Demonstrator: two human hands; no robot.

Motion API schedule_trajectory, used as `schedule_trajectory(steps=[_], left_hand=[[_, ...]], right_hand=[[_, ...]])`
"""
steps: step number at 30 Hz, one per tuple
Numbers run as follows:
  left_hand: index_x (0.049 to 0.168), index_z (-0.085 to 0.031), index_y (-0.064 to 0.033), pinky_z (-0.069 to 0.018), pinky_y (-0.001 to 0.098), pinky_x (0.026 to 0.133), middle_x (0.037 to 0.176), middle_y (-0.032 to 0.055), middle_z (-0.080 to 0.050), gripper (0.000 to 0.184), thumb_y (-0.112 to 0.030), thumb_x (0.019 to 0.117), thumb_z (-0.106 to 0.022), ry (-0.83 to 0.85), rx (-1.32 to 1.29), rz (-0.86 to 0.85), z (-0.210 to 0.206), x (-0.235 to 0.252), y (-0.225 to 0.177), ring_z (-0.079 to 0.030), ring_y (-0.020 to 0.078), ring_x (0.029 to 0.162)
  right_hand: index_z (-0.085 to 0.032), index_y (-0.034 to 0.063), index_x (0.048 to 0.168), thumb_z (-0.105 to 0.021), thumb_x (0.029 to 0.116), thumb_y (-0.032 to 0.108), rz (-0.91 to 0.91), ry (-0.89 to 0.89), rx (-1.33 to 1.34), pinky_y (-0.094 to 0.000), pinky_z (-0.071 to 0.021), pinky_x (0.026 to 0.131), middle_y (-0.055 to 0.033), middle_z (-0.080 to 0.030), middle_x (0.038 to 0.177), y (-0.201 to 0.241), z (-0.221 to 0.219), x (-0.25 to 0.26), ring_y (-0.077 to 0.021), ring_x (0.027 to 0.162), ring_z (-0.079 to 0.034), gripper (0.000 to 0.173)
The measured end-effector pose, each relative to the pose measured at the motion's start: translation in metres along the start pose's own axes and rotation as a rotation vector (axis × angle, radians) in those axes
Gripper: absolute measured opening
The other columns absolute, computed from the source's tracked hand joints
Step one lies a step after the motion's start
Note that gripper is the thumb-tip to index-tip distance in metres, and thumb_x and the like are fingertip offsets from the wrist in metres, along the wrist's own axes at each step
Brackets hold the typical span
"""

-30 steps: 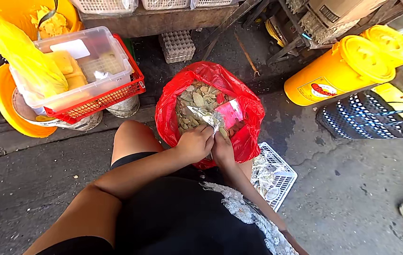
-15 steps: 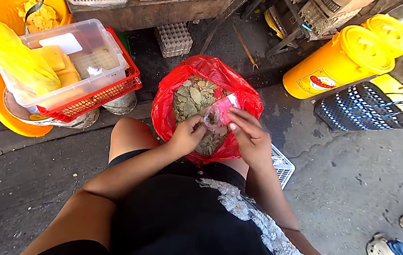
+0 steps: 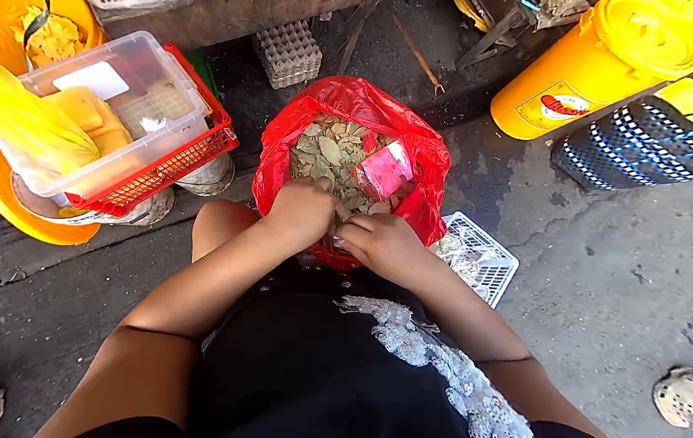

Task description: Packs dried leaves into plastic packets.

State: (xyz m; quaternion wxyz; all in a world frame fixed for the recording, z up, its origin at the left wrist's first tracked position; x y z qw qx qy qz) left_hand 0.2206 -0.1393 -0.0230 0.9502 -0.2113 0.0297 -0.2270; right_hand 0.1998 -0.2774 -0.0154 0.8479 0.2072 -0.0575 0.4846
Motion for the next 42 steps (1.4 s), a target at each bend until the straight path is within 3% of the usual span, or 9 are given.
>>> schedule_trajectory(steps=[5, 11, 14, 18, 22, 32, 35, 39, 42], left_hand=[[0.100, -0.081, -0.0074, -0.0576, 0.0501, 0.088, 0.114, 0.0114, -0.072, 0.021, 0.000, 0.0928, -0.062, -0.121, -0.193, 0.037, 0.013, 0.002, 0.002, -0.070, 0.0287, 0.103], [0.113, -0.078, -0.0078, -0.0546, 0.0380, 0.098, 0.136, 0.0105, -0.066, 0.029, -0.001, 0.0956, -0.057, -0.343, -0.362, 0.087, 0.042, -0.010, 0.011, -0.066, 0.0202, 0.118], [0.111, -0.077, -0.0021, -0.0546, 0.0205, 0.090, 0.128, 0.0085, -0.070, 0.033, 0.005, 0.0921, -0.051, -0.587, -0.654, -0.035, 0.066, -0.027, 0.008, -0.066, 0.0069, 0.111], [0.112, -0.078, -0.0067, -0.0532, 0.0181, 0.087, 0.125, 0.0057, -0.071, 0.034, 0.003, 0.0934, -0.051, -0.516, -0.573, 0.088, 0.061, -0.026, 0.027, -0.066, 0.0030, 0.108], [0.111, -0.078, -0.0086, -0.0522, 0.0148, 0.073, 0.125, 0.0035, -0.070, 0.033, 0.002, 0.0940, -0.051, -0.510, -0.582, 0.162, 0.052, -0.031, 0.032, -0.065, -0.0008, 0.093], [0.113, -0.077, -0.0045, -0.0542, 0.0427, 0.096, 0.124, 0.0124, -0.071, 0.031, 0.001, 0.0969, -0.052, -0.357, -0.266, 0.269, 0.038, -0.030, 0.034, -0.068, 0.0241, 0.113], [0.118, -0.075, -0.0042, -0.0573, 0.0351, 0.087, 0.124, 0.0128, -0.070, 0.027, -0.007, 0.0989, -0.057, -0.474, -0.197, 0.181, 0.038, -0.030, 0.029, -0.071, 0.0212, 0.100], [0.118, -0.075, -0.0044, -0.0565, 0.0311, 0.089, 0.126, 0.0119, -0.070, 0.027, -0.010, 0.1014, -0.056, -0.500, -0.202, 0.144, 0.038, -0.027, 0.026, -0.070, 0.0193, 0.105], [0.119, -0.075, -0.0038, -0.0560, 0.0303, 0.090, 0.125, 0.0123, -0.070, 0.027, -0.010, 0.1018, -0.055, -0.489, -0.228, 0.124, 0.038, -0.025, 0.025, -0.069, 0.0192, 0.106]], right_hand=[[-0.076, 0.0099, 0.098, -0.066, 0.0977, 0.040, -0.065, 0.095, -0.008, -0.0469, -0.0589, 0.078, -0.0078, -0.073, 0.095, -0.020, 0.025, -0.003, -0.0279, 0.093, -0.071, 0.032], [-0.074, 0.0039, 0.115, -0.064, 0.1007, 0.015, -0.214, -0.438, 0.209, -0.0236, -0.0566, 0.085, -0.0133, -0.063, 0.116, -0.043, 0.036, -0.010, -0.0123, 0.099, -0.064, 0.021], [-0.069, 0.0027, 0.128, -0.069, 0.0983, 0.025, -0.530, 0.005, 0.187, -0.0489, -0.0600, 0.083, -0.0208, -0.067, 0.118, -0.075, -0.009, -0.021, -0.0319, 0.097, -0.070, 0.037], [-0.056, 0.0051, 0.145, -0.081, 0.0871, 0.027, -0.615, 0.475, 0.122, -0.0698, -0.0365, 0.109, -0.0291, -0.052, 0.145, -0.065, -0.075, -0.029, -0.0513, 0.138, -0.044, 0.067], [-0.058, 0.0146, 0.146, -0.071, 0.0925, 0.010, -0.569, 0.416, 0.018, -0.0700, -0.0379, 0.105, -0.0252, -0.055, 0.145, -0.074, -0.096, -0.022, -0.0493, 0.137, -0.047, 0.055], [-0.056, 0.0109, 0.146, -0.077, 0.0920, 0.019, -0.794, 0.266, 0.049, -0.0688, -0.0427, 0.105, -0.0276, -0.060, 0.136, -0.134, -0.032, -0.005, -0.0510, 0.130, -0.053, 0.059], [-0.070, 0.0009, 0.124, -0.074, 0.0918, 0.011, -0.610, 0.090, 0.061, -0.0629, -0.0495, 0.098, -0.0262, -0.066, 0.122, -0.093, -0.035, -0.010, -0.0467, 0.116, -0.061, 0.034], [-0.063, 0.0014, 0.135, -0.040, 0.1075, 0.013, -0.680, 0.728, 0.272, -0.0593, -0.0447, 0.108, -0.0239, -0.065, 0.131, -0.050, -0.088, -0.026, -0.0406, 0.127, -0.060, 0.037], [-0.059, 0.0055, 0.142, -0.047, 0.1032, 0.007, -0.783, 0.764, 0.188, -0.0638, -0.0436, 0.107, -0.0254, -0.060, 0.138, -0.064, -0.087, -0.022, -0.0452, 0.131, -0.055, 0.041]])
Point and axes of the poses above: each hand's wrist, its own x-axis towards the middle knuckle, its own z-axis out of the back of the hand, y = z × x, the point moved 5 cm from there along x, towards the middle knuckle
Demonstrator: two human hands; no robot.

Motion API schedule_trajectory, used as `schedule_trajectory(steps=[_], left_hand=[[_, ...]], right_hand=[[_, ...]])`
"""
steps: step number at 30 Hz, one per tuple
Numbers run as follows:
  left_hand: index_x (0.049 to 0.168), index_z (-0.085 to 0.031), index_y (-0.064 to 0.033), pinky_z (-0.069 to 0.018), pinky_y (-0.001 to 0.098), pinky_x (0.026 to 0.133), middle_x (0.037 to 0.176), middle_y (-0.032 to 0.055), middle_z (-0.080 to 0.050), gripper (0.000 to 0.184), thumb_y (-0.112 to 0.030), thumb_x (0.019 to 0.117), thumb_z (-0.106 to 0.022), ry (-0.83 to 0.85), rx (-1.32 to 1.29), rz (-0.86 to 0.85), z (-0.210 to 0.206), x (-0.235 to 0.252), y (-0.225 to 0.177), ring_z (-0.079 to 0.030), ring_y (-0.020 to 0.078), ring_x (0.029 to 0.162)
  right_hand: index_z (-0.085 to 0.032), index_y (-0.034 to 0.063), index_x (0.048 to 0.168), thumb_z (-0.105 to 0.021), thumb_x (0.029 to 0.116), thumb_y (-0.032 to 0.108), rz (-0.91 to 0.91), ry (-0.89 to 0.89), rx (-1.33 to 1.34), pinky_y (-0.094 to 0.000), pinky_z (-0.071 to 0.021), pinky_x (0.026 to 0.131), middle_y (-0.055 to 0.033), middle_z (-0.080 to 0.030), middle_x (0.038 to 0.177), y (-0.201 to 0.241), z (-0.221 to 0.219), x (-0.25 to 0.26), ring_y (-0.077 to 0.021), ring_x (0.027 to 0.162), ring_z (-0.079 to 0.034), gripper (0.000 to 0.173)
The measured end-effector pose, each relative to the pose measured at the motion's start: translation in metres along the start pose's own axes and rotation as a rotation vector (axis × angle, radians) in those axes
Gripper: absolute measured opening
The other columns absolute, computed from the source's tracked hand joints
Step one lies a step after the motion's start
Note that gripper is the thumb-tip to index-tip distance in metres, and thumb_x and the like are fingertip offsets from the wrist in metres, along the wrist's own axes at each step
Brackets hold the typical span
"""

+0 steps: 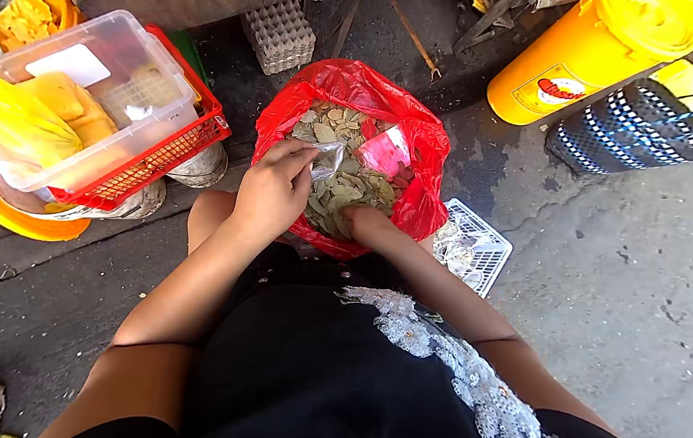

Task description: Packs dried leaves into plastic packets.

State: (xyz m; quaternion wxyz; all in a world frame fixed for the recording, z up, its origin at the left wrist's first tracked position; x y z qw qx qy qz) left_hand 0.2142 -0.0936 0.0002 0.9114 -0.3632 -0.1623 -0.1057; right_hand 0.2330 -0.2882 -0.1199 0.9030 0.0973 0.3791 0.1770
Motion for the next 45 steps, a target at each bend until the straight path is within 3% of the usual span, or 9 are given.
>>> schedule_trajectory(steps=[5, 13, 18, 24, 29, 35, 39, 42, 45], left_hand=[[0.120, -0.075, -0.0050, -0.0554, 0.0271, 0.088, 0.127, 0.0118, -0.069, 0.027, -0.009, 0.1019, -0.055, 0.011, -0.040, 0.019, -0.002, -0.002, 0.003, -0.069, 0.0160, 0.105], [0.119, -0.075, -0.0052, -0.0553, 0.0290, 0.092, 0.126, 0.0120, -0.070, 0.026, -0.011, 0.1019, -0.056, -0.016, -0.036, 0.064, 0.005, -0.009, 0.009, -0.069, 0.0171, 0.107], [0.120, -0.075, -0.0051, -0.0562, 0.0308, 0.088, 0.127, 0.0112, -0.070, 0.027, -0.012, 0.1025, -0.055, 0.018, 0.009, 0.085, 0.003, -0.008, 0.007, -0.070, 0.0180, 0.103], [0.120, -0.074, -0.0037, -0.0564, 0.0336, 0.091, 0.126, 0.0124, -0.070, 0.027, -0.011, 0.1017, -0.056, 0.041, -0.032, 0.025, -0.010, -0.002, -0.004, -0.069, 0.0208, 0.107], [0.120, -0.075, -0.0043, -0.0558, 0.0338, 0.095, 0.127, 0.0112, -0.070, 0.027, -0.010, 0.1016, -0.056, 0.036, -0.027, 0.055, -0.004, -0.008, -0.001, -0.069, 0.0200, 0.111], [0.119, -0.075, -0.0031, -0.0565, 0.0352, 0.094, 0.126, 0.0127, -0.070, 0.026, -0.010, 0.1010, -0.057, -0.001, -0.022, 0.053, -0.003, -0.013, 0.000, -0.070, 0.0215, 0.109], [0.122, -0.073, -0.0024, -0.0558, 0.0376, 0.097, 0.129, 0.0135, -0.068, 0.027, -0.008, 0.1006, -0.057, -0.017, 0.007, 0.075, -0.002, -0.012, 0.002, -0.069, 0.0233, 0.114], [0.127, -0.070, -0.0022, -0.0559, 0.0371, 0.096, 0.134, 0.0147, -0.066, 0.031, -0.007, 0.0997, -0.058, -0.030, 0.025, 0.072, -0.002, -0.008, 0.003, -0.068, 0.0243, 0.116], [0.130, -0.068, -0.0008, -0.0554, 0.0377, 0.096, 0.136, 0.0160, -0.064, 0.033, -0.006, 0.0994, -0.058, -0.043, 0.035, 0.080, -0.003, -0.006, 0.004, -0.067, 0.0254, 0.117]], right_hand=[[-0.057, 0.0111, 0.147, -0.055, 0.0953, -0.004, 0.000, -0.249, 0.013, -0.0682, -0.0440, 0.105, -0.0239, -0.050, 0.151, -0.042, 0.044, 0.034, -0.0480, 0.134, -0.052, 0.054], [-0.056, 0.0038, 0.141, -0.054, 0.1065, 0.030, -0.159, -0.136, -0.011, -0.0656, -0.0458, 0.102, -0.0277, -0.062, 0.132, -0.017, 0.018, 0.008, -0.0469, 0.123, -0.059, 0.043], [-0.059, 0.0028, 0.139, -0.072, 0.0947, 0.045, -0.025, -0.039, -0.011, -0.0659, -0.0319, 0.114, -0.0249, -0.059, 0.139, -0.027, 0.010, 0.009, -0.0449, 0.138, -0.047, 0.062], [-0.054, 0.0018, 0.142, -0.075, 0.0907, 0.022, 0.021, -0.053, -0.050, -0.0644, -0.0381, 0.110, -0.0272, -0.059, 0.135, 0.001, -0.012, 0.021, -0.0448, 0.130, -0.054, 0.059], [-0.052, 0.0006, 0.143, -0.073, 0.0934, 0.031, -0.058, 0.030, -0.041, -0.0680, -0.0397, 0.106, -0.0291, -0.060, 0.134, -0.006, -0.013, 0.030, -0.0478, 0.126, -0.056, 0.062], [-0.059, 0.0038, 0.138, -0.076, 0.0876, 0.009, -0.030, -0.372, -0.057, -0.0750, -0.0450, 0.094, -0.0336, -0.057, 0.134, -0.010, 0.040, 0.023, -0.0575, 0.124, -0.053, 0.053], [-0.055, 0.0173, 0.147, -0.083, 0.0860, 0.016, 0.050, -0.253, 0.002, -0.0716, -0.0485, 0.095, -0.0269, -0.055, 0.143, -0.012, 0.045, 0.014, -0.0519, 0.122, -0.058, 0.067], [-0.059, 0.0132, 0.144, -0.076, 0.0898, 0.009, 0.057, -0.376, 0.049, -0.0694, -0.0464, 0.100, -0.0257, -0.053, 0.145, -0.017, 0.046, 0.008, -0.0502, 0.132, -0.051, 0.057], [-0.058, 0.0137, 0.145, -0.080, 0.0904, 0.025, 0.069, -0.314, 0.052, -0.0689, -0.0420, 0.105, -0.0241, -0.057, 0.142, -0.016, 0.035, 0.006, -0.0470, 0.132, -0.053, 0.060]])
Point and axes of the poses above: each hand's wrist, its own x-axis towards the middle knuckle, its own z-axis out of the back of the hand, y = z × x, the point moved 5 cm from there along x, towards the middle knuckle
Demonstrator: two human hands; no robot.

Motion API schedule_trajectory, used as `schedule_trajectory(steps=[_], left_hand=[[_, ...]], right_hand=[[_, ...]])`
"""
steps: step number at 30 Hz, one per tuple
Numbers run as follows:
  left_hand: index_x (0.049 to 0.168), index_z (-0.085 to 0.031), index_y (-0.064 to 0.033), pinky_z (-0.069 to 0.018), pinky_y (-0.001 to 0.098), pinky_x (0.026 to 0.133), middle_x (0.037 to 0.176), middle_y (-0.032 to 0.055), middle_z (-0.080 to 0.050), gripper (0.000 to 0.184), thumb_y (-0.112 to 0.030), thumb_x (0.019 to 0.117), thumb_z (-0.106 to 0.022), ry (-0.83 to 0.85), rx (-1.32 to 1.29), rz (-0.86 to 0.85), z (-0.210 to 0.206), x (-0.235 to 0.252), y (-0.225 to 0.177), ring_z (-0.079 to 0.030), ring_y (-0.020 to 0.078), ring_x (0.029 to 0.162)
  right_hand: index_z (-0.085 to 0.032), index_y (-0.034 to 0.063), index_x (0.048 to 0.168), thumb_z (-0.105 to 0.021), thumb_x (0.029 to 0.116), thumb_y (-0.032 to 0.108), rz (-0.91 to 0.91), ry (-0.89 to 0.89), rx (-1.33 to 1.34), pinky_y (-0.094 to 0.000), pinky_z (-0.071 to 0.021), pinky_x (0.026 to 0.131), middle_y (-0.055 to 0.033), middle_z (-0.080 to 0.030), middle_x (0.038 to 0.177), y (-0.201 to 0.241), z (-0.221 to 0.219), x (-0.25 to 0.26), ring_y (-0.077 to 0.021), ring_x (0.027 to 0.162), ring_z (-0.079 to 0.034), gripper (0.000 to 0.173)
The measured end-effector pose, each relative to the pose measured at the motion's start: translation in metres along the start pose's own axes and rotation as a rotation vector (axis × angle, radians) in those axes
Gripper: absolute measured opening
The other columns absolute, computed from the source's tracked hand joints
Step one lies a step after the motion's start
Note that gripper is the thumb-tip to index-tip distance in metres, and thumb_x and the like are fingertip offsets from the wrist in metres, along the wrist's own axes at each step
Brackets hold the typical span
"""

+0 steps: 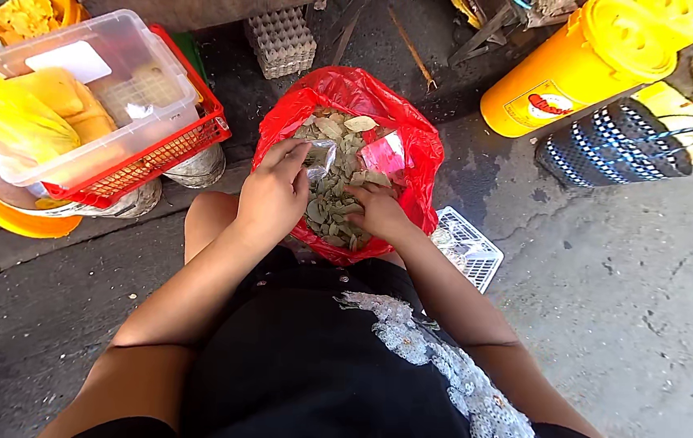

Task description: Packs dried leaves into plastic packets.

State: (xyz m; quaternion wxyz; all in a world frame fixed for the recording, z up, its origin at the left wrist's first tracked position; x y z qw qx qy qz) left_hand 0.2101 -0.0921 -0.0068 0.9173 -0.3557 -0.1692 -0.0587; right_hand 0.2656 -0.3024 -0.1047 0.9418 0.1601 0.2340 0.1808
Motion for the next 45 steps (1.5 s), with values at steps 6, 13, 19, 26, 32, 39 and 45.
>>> schedule_trajectory(steps=[6, 13, 19, 26, 32, 39, 45], left_hand=[[0.129, -0.069, -0.0014, -0.0567, 0.0384, 0.093, 0.133, 0.0159, -0.065, 0.032, -0.007, 0.0994, -0.058, 0.046, -0.001, -0.031, -0.004, -0.001, 0.002, -0.068, 0.0255, 0.112], [0.115, -0.076, -0.0028, -0.0580, 0.0467, 0.091, 0.122, 0.0146, -0.072, 0.031, 0.003, 0.0943, -0.054, 0.096, 0.022, -0.110, -0.010, -0.003, 0.003, -0.071, 0.0295, 0.109], [0.103, -0.078, -0.0034, -0.0580, 0.0515, 0.087, 0.133, 0.0196, -0.064, 0.024, 0.002, 0.0950, -0.056, 0.156, 0.153, -0.010, -0.013, 0.000, 0.009, -0.069, 0.0363, 0.110], [0.115, -0.072, 0.0034, -0.0556, 0.0520, 0.094, 0.126, 0.0199, -0.068, 0.027, -0.016, 0.0963, -0.069, 0.191, 0.218, 0.021, -0.020, 0.002, 0.014, -0.068, 0.0361, 0.114], [0.109, -0.075, -0.0048, -0.0596, 0.0429, 0.082, 0.133, 0.0163, -0.063, 0.023, 0.000, 0.0962, -0.057, 0.084, 0.126, 0.040, -0.012, 0.001, 0.011, -0.071, 0.0284, 0.100], [0.111, -0.075, -0.0054, -0.0598, 0.0441, 0.078, 0.135, 0.0178, -0.060, 0.024, 0.000, 0.0942, -0.058, 0.117, 0.081, 0.049, -0.013, 0.000, 0.014, -0.070, 0.0289, 0.095], [0.109, -0.075, -0.0051, -0.0595, 0.0442, 0.079, 0.130, 0.0177, -0.063, 0.024, 0.001, 0.0938, -0.058, 0.128, 0.083, 0.030, -0.018, 0.000, 0.012, -0.070, 0.0298, 0.097]], right_hand=[[-0.068, 0.0123, 0.132, -0.077, 0.0917, 0.025, 0.032, 0.179, -0.113, -0.0640, -0.0362, 0.110, -0.0214, -0.060, 0.136, 0.010, -0.029, -0.002, -0.0425, 0.134, -0.049, 0.044], [-0.066, 0.0125, 0.136, -0.071, 0.0942, 0.014, 0.017, -0.009, -0.096, -0.0659, -0.0365, 0.109, -0.0228, -0.061, 0.138, 0.010, -0.022, -0.005, -0.0454, 0.134, -0.050, 0.043], [-0.060, 0.0126, 0.142, -0.078, 0.0922, 0.031, -0.022, 0.106, -0.057, -0.0652, -0.0315, 0.113, -0.0187, -0.063, 0.137, 0.003, -0.020, -0.004, -0.0412, 0.135, -0.050, 0.056], [-0.057, 0.0091, 0.145, -0.071, 0.0964, 0.018, -0.037, 0.109, -0.030, -0.0616, -0.0363, 0.113, -0.0201, -0.064, 0.135, 0.007, -0.030, 0.001, -0.0410, 0.133, -0.054, 0.051], [-0.063, 0.0113, 0.138, -0.079, 0.0902, 0.025, 0.062, 0.046, -0.011, -0.0616, -0.0392, 0.109, -0.0184, -0.069, 0.125, 0.017, -0.034, -0.001, -0.0399, 0.125, -0.059, 0.052], [-0.038, 0.0091, 0.158, -0.077, 0.0922, 0.030, -0.046, 0.116, 0.032, -0.0655, -0.0325, 0.114, -0.0260, -0.047, 0.150, 0.008, -0.021, -0.016, -0.0465, 0.141, -0.042, 0.079], [-0.068, 0.0067, 0.132, -0.061, 0.1004, 0.012, 0.013, -0.128, -0.089, -0.0560, -0.0466, 0.105, -0.0203, -0.071, 0.120, 0.016, -0.039, -0.015, -0.0406, 0.121, -0.063, 0.032]])
Point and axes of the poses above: each hand's wrist, its own x-axis towards the middle knuckle, its own z-axis out of the back of the hand, y = z × x, the point moved 5 cm from there along x, towards the middle knuckle
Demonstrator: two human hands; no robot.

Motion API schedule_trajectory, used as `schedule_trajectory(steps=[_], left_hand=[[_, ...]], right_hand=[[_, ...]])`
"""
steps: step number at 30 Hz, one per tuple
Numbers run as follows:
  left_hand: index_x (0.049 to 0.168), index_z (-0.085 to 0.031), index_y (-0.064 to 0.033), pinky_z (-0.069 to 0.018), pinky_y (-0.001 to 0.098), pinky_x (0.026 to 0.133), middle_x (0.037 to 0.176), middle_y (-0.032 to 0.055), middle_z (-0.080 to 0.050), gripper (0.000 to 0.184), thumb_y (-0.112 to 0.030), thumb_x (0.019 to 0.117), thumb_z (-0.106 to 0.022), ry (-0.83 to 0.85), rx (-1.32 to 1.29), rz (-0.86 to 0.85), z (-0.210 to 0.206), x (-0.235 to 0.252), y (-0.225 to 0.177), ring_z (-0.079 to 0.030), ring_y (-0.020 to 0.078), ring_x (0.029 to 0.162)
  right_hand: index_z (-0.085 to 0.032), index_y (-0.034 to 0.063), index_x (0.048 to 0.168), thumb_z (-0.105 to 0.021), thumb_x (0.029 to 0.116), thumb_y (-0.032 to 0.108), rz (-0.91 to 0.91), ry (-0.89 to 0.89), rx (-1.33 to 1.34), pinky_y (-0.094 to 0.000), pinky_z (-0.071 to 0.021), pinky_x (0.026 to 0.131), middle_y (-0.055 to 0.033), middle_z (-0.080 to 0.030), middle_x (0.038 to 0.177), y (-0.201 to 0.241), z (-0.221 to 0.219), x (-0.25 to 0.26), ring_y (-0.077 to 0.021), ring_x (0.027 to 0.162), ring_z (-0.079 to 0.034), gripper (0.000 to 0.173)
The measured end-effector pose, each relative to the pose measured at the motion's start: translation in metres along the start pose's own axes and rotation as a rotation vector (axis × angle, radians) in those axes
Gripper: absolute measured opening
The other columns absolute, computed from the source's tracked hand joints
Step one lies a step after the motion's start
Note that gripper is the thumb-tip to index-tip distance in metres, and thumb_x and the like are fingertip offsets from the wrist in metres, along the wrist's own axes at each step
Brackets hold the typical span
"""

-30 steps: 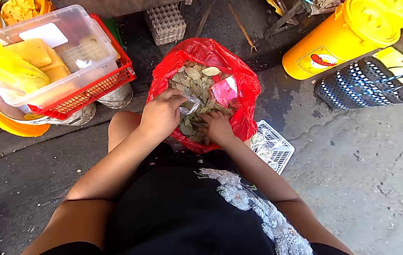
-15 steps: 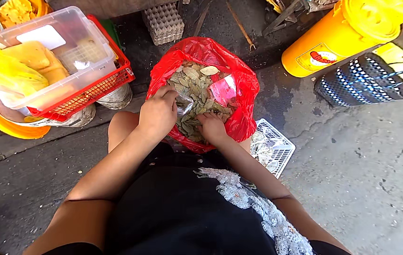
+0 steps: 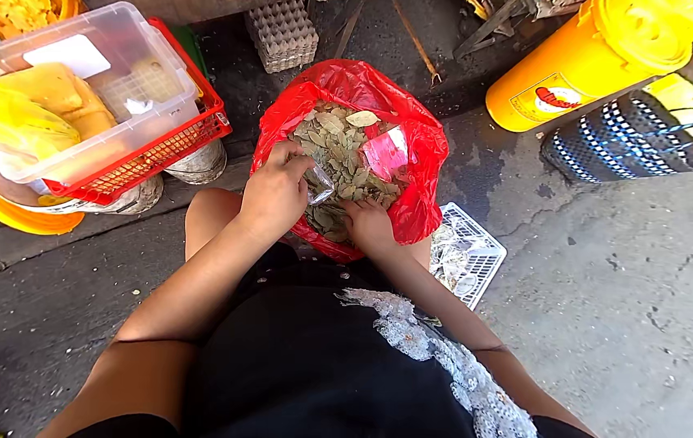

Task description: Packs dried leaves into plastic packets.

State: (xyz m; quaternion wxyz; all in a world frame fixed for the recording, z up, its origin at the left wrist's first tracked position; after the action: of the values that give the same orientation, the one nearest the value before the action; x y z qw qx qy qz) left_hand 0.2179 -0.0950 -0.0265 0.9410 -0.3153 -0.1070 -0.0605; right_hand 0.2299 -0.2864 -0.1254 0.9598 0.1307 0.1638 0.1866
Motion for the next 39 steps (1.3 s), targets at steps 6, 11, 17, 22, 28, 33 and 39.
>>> schedule_trajectory(steps=[6, 11, 17, 22, 28, 33, 39], left_hand=[[0.110, -0.076, -0.0048, -0.0595, 0.0435, 0.080, 0.128, 0.0173, -0.064, 0.025, 0.001, 0.0934, -0.058, 0.014, 0.007, -0.010, -0.002, -0.001, -0.001, -0.070, 0.0289, 0.097], [0.110, -0.076, -0.0055, -0.0594, 0.0436, 0.081, 0.128, 0.0164, -0.065, 0.026, 0.001, 0.0938, -0.057, 0.013, 0.002, 0.012, 0.000, -0.002, 0.000, -0.070, 0.0286, 0.099], [0.118, -0.075, -0.0025, -0.0566, 0.0507, 0.091, 0.125, 0.0171, -0.069, 0.030, -0.001, 0.0968, -0.054, 0.089, 0.090, 0.051, -0.006, -0.001, 0.000, -0.069, 0.0340, 0.111], [0.120, -0.073, -0.0023, -0.0584, 0.0439, 0.088, 0.124, 0.0160, -0.069, 0.027, -0.005, 0.0984, -0.057, -0.011, 0.004, -0.051, 0.011, -0.003, -0.012, -0.070, 0.0288, 0.106], [0.114, -0.077, -0.0061, -0.0561, 0.0494, 0.093, 0.128, 0.0157, -0.068, 0.029, 0.002, 0.0960, -0.056, 0.042, -0.029, 0.006, 0.004, 0.004, -0.002, -0.068, 0.0317, 0.115], [0.113, -0.077, -0.0055, -0.0561, 0.0472, 0.094, 0.125, 0.0143, -0.070, 0.028, 0.001, 0.0967, -0.055, 0.030, -0.013, 0.001, 0.008, -0.001, -0.002, -0.068, 0.0293, 0.114], [0.115, -0.076, -0.0032, -0.0548, 0.0479, 0.096, 0.125, 0.0148, -0.070, 0.029, 0.000, 0.0964, -0.054, 0.066, -0.045, 0.024, 0.012, 0.003, -0.006, -0.068, 0.0296, 0.115]], right_hand=[[-0.036, 0.0047, 0.159, -0.051, 0.1072, 0.018, -0.043, 0.119, -0.152, -0.0583, -0.0411, 0.109, -0.0262, -0.055, 0.141, 0.005, -0.020, 0.016, -0.0445, 0.134, -0.051, 0.055], [-0.043, -0.0007, 0.152, -0.046, 0.1073, 0.017, -0.018, 0.194, -0.084, -0.0568, -0.0407, 0.110, -0.0257, -0.052, 0.143, 0.018, -0.022, 0.013, -0.0430, 0.136, -0.048, 0.048], [-0.073, 0.0048, 0.120, -0.059, 0.0999, 0.010, 0.006, -0.008, 0.006, -0.0598, -0.0442, 0.104, -0.0248, -0.060, 0.129, 0.010, -0.017, 0.021, -0.0445, 0.126, -0.053, 0.025], [-0.078, 0.0057, 0.108, -0.070, 0.0960, 0.016, 0.104, -0.164, 0.083, -0.0621, -0.0467, 0.095, -0.0206, -0.068, 0.115, 0.002, 0.037, 0.007, -0.0436, 0.115, -0.059, 0.017], [-0.066, 0.0079, 0.134, -0.061, 0.0996, 0.009, 0.142, 0.188, -0.125, -0.0624, -0.0383, 0.107, -0.0206, -0.065, 0.130, 0.002, -0.002, 0.015, -0.0419, 0.131, -0.053, 0.034], [-0.072, 0.0029, 0.116, -0.057, 0.0988, 0.003, 0.124, 0.058, -0.132, -0.0618, -0.0427, 0.101, -0.0204, -0.070, 0.118, 0.002, 0.004, 0.008, -0.0415, 0.121, -0.060, 0.023], [-0.064, 0.0048, 0.135, -0.056, 0.1020, 0.009, -0.066, 0.281, -0.230, -0.0617, -0.0296, 0.114, -0.0210, -0.063, 0.136, -0.021, 0.021, -0.008, -0.0413, 0.136, -0.048, 0.034]])
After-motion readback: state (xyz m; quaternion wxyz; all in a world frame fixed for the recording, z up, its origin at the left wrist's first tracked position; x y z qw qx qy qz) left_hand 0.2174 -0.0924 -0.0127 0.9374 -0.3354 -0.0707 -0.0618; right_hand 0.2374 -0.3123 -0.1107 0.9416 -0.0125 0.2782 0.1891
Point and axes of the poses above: each hand's wrist, its own x-axis towards the middle knuckle, its own z-axis out of the back of the hand, y = z × x, the point moved 5 cm from there along x, towards the middle knuckle
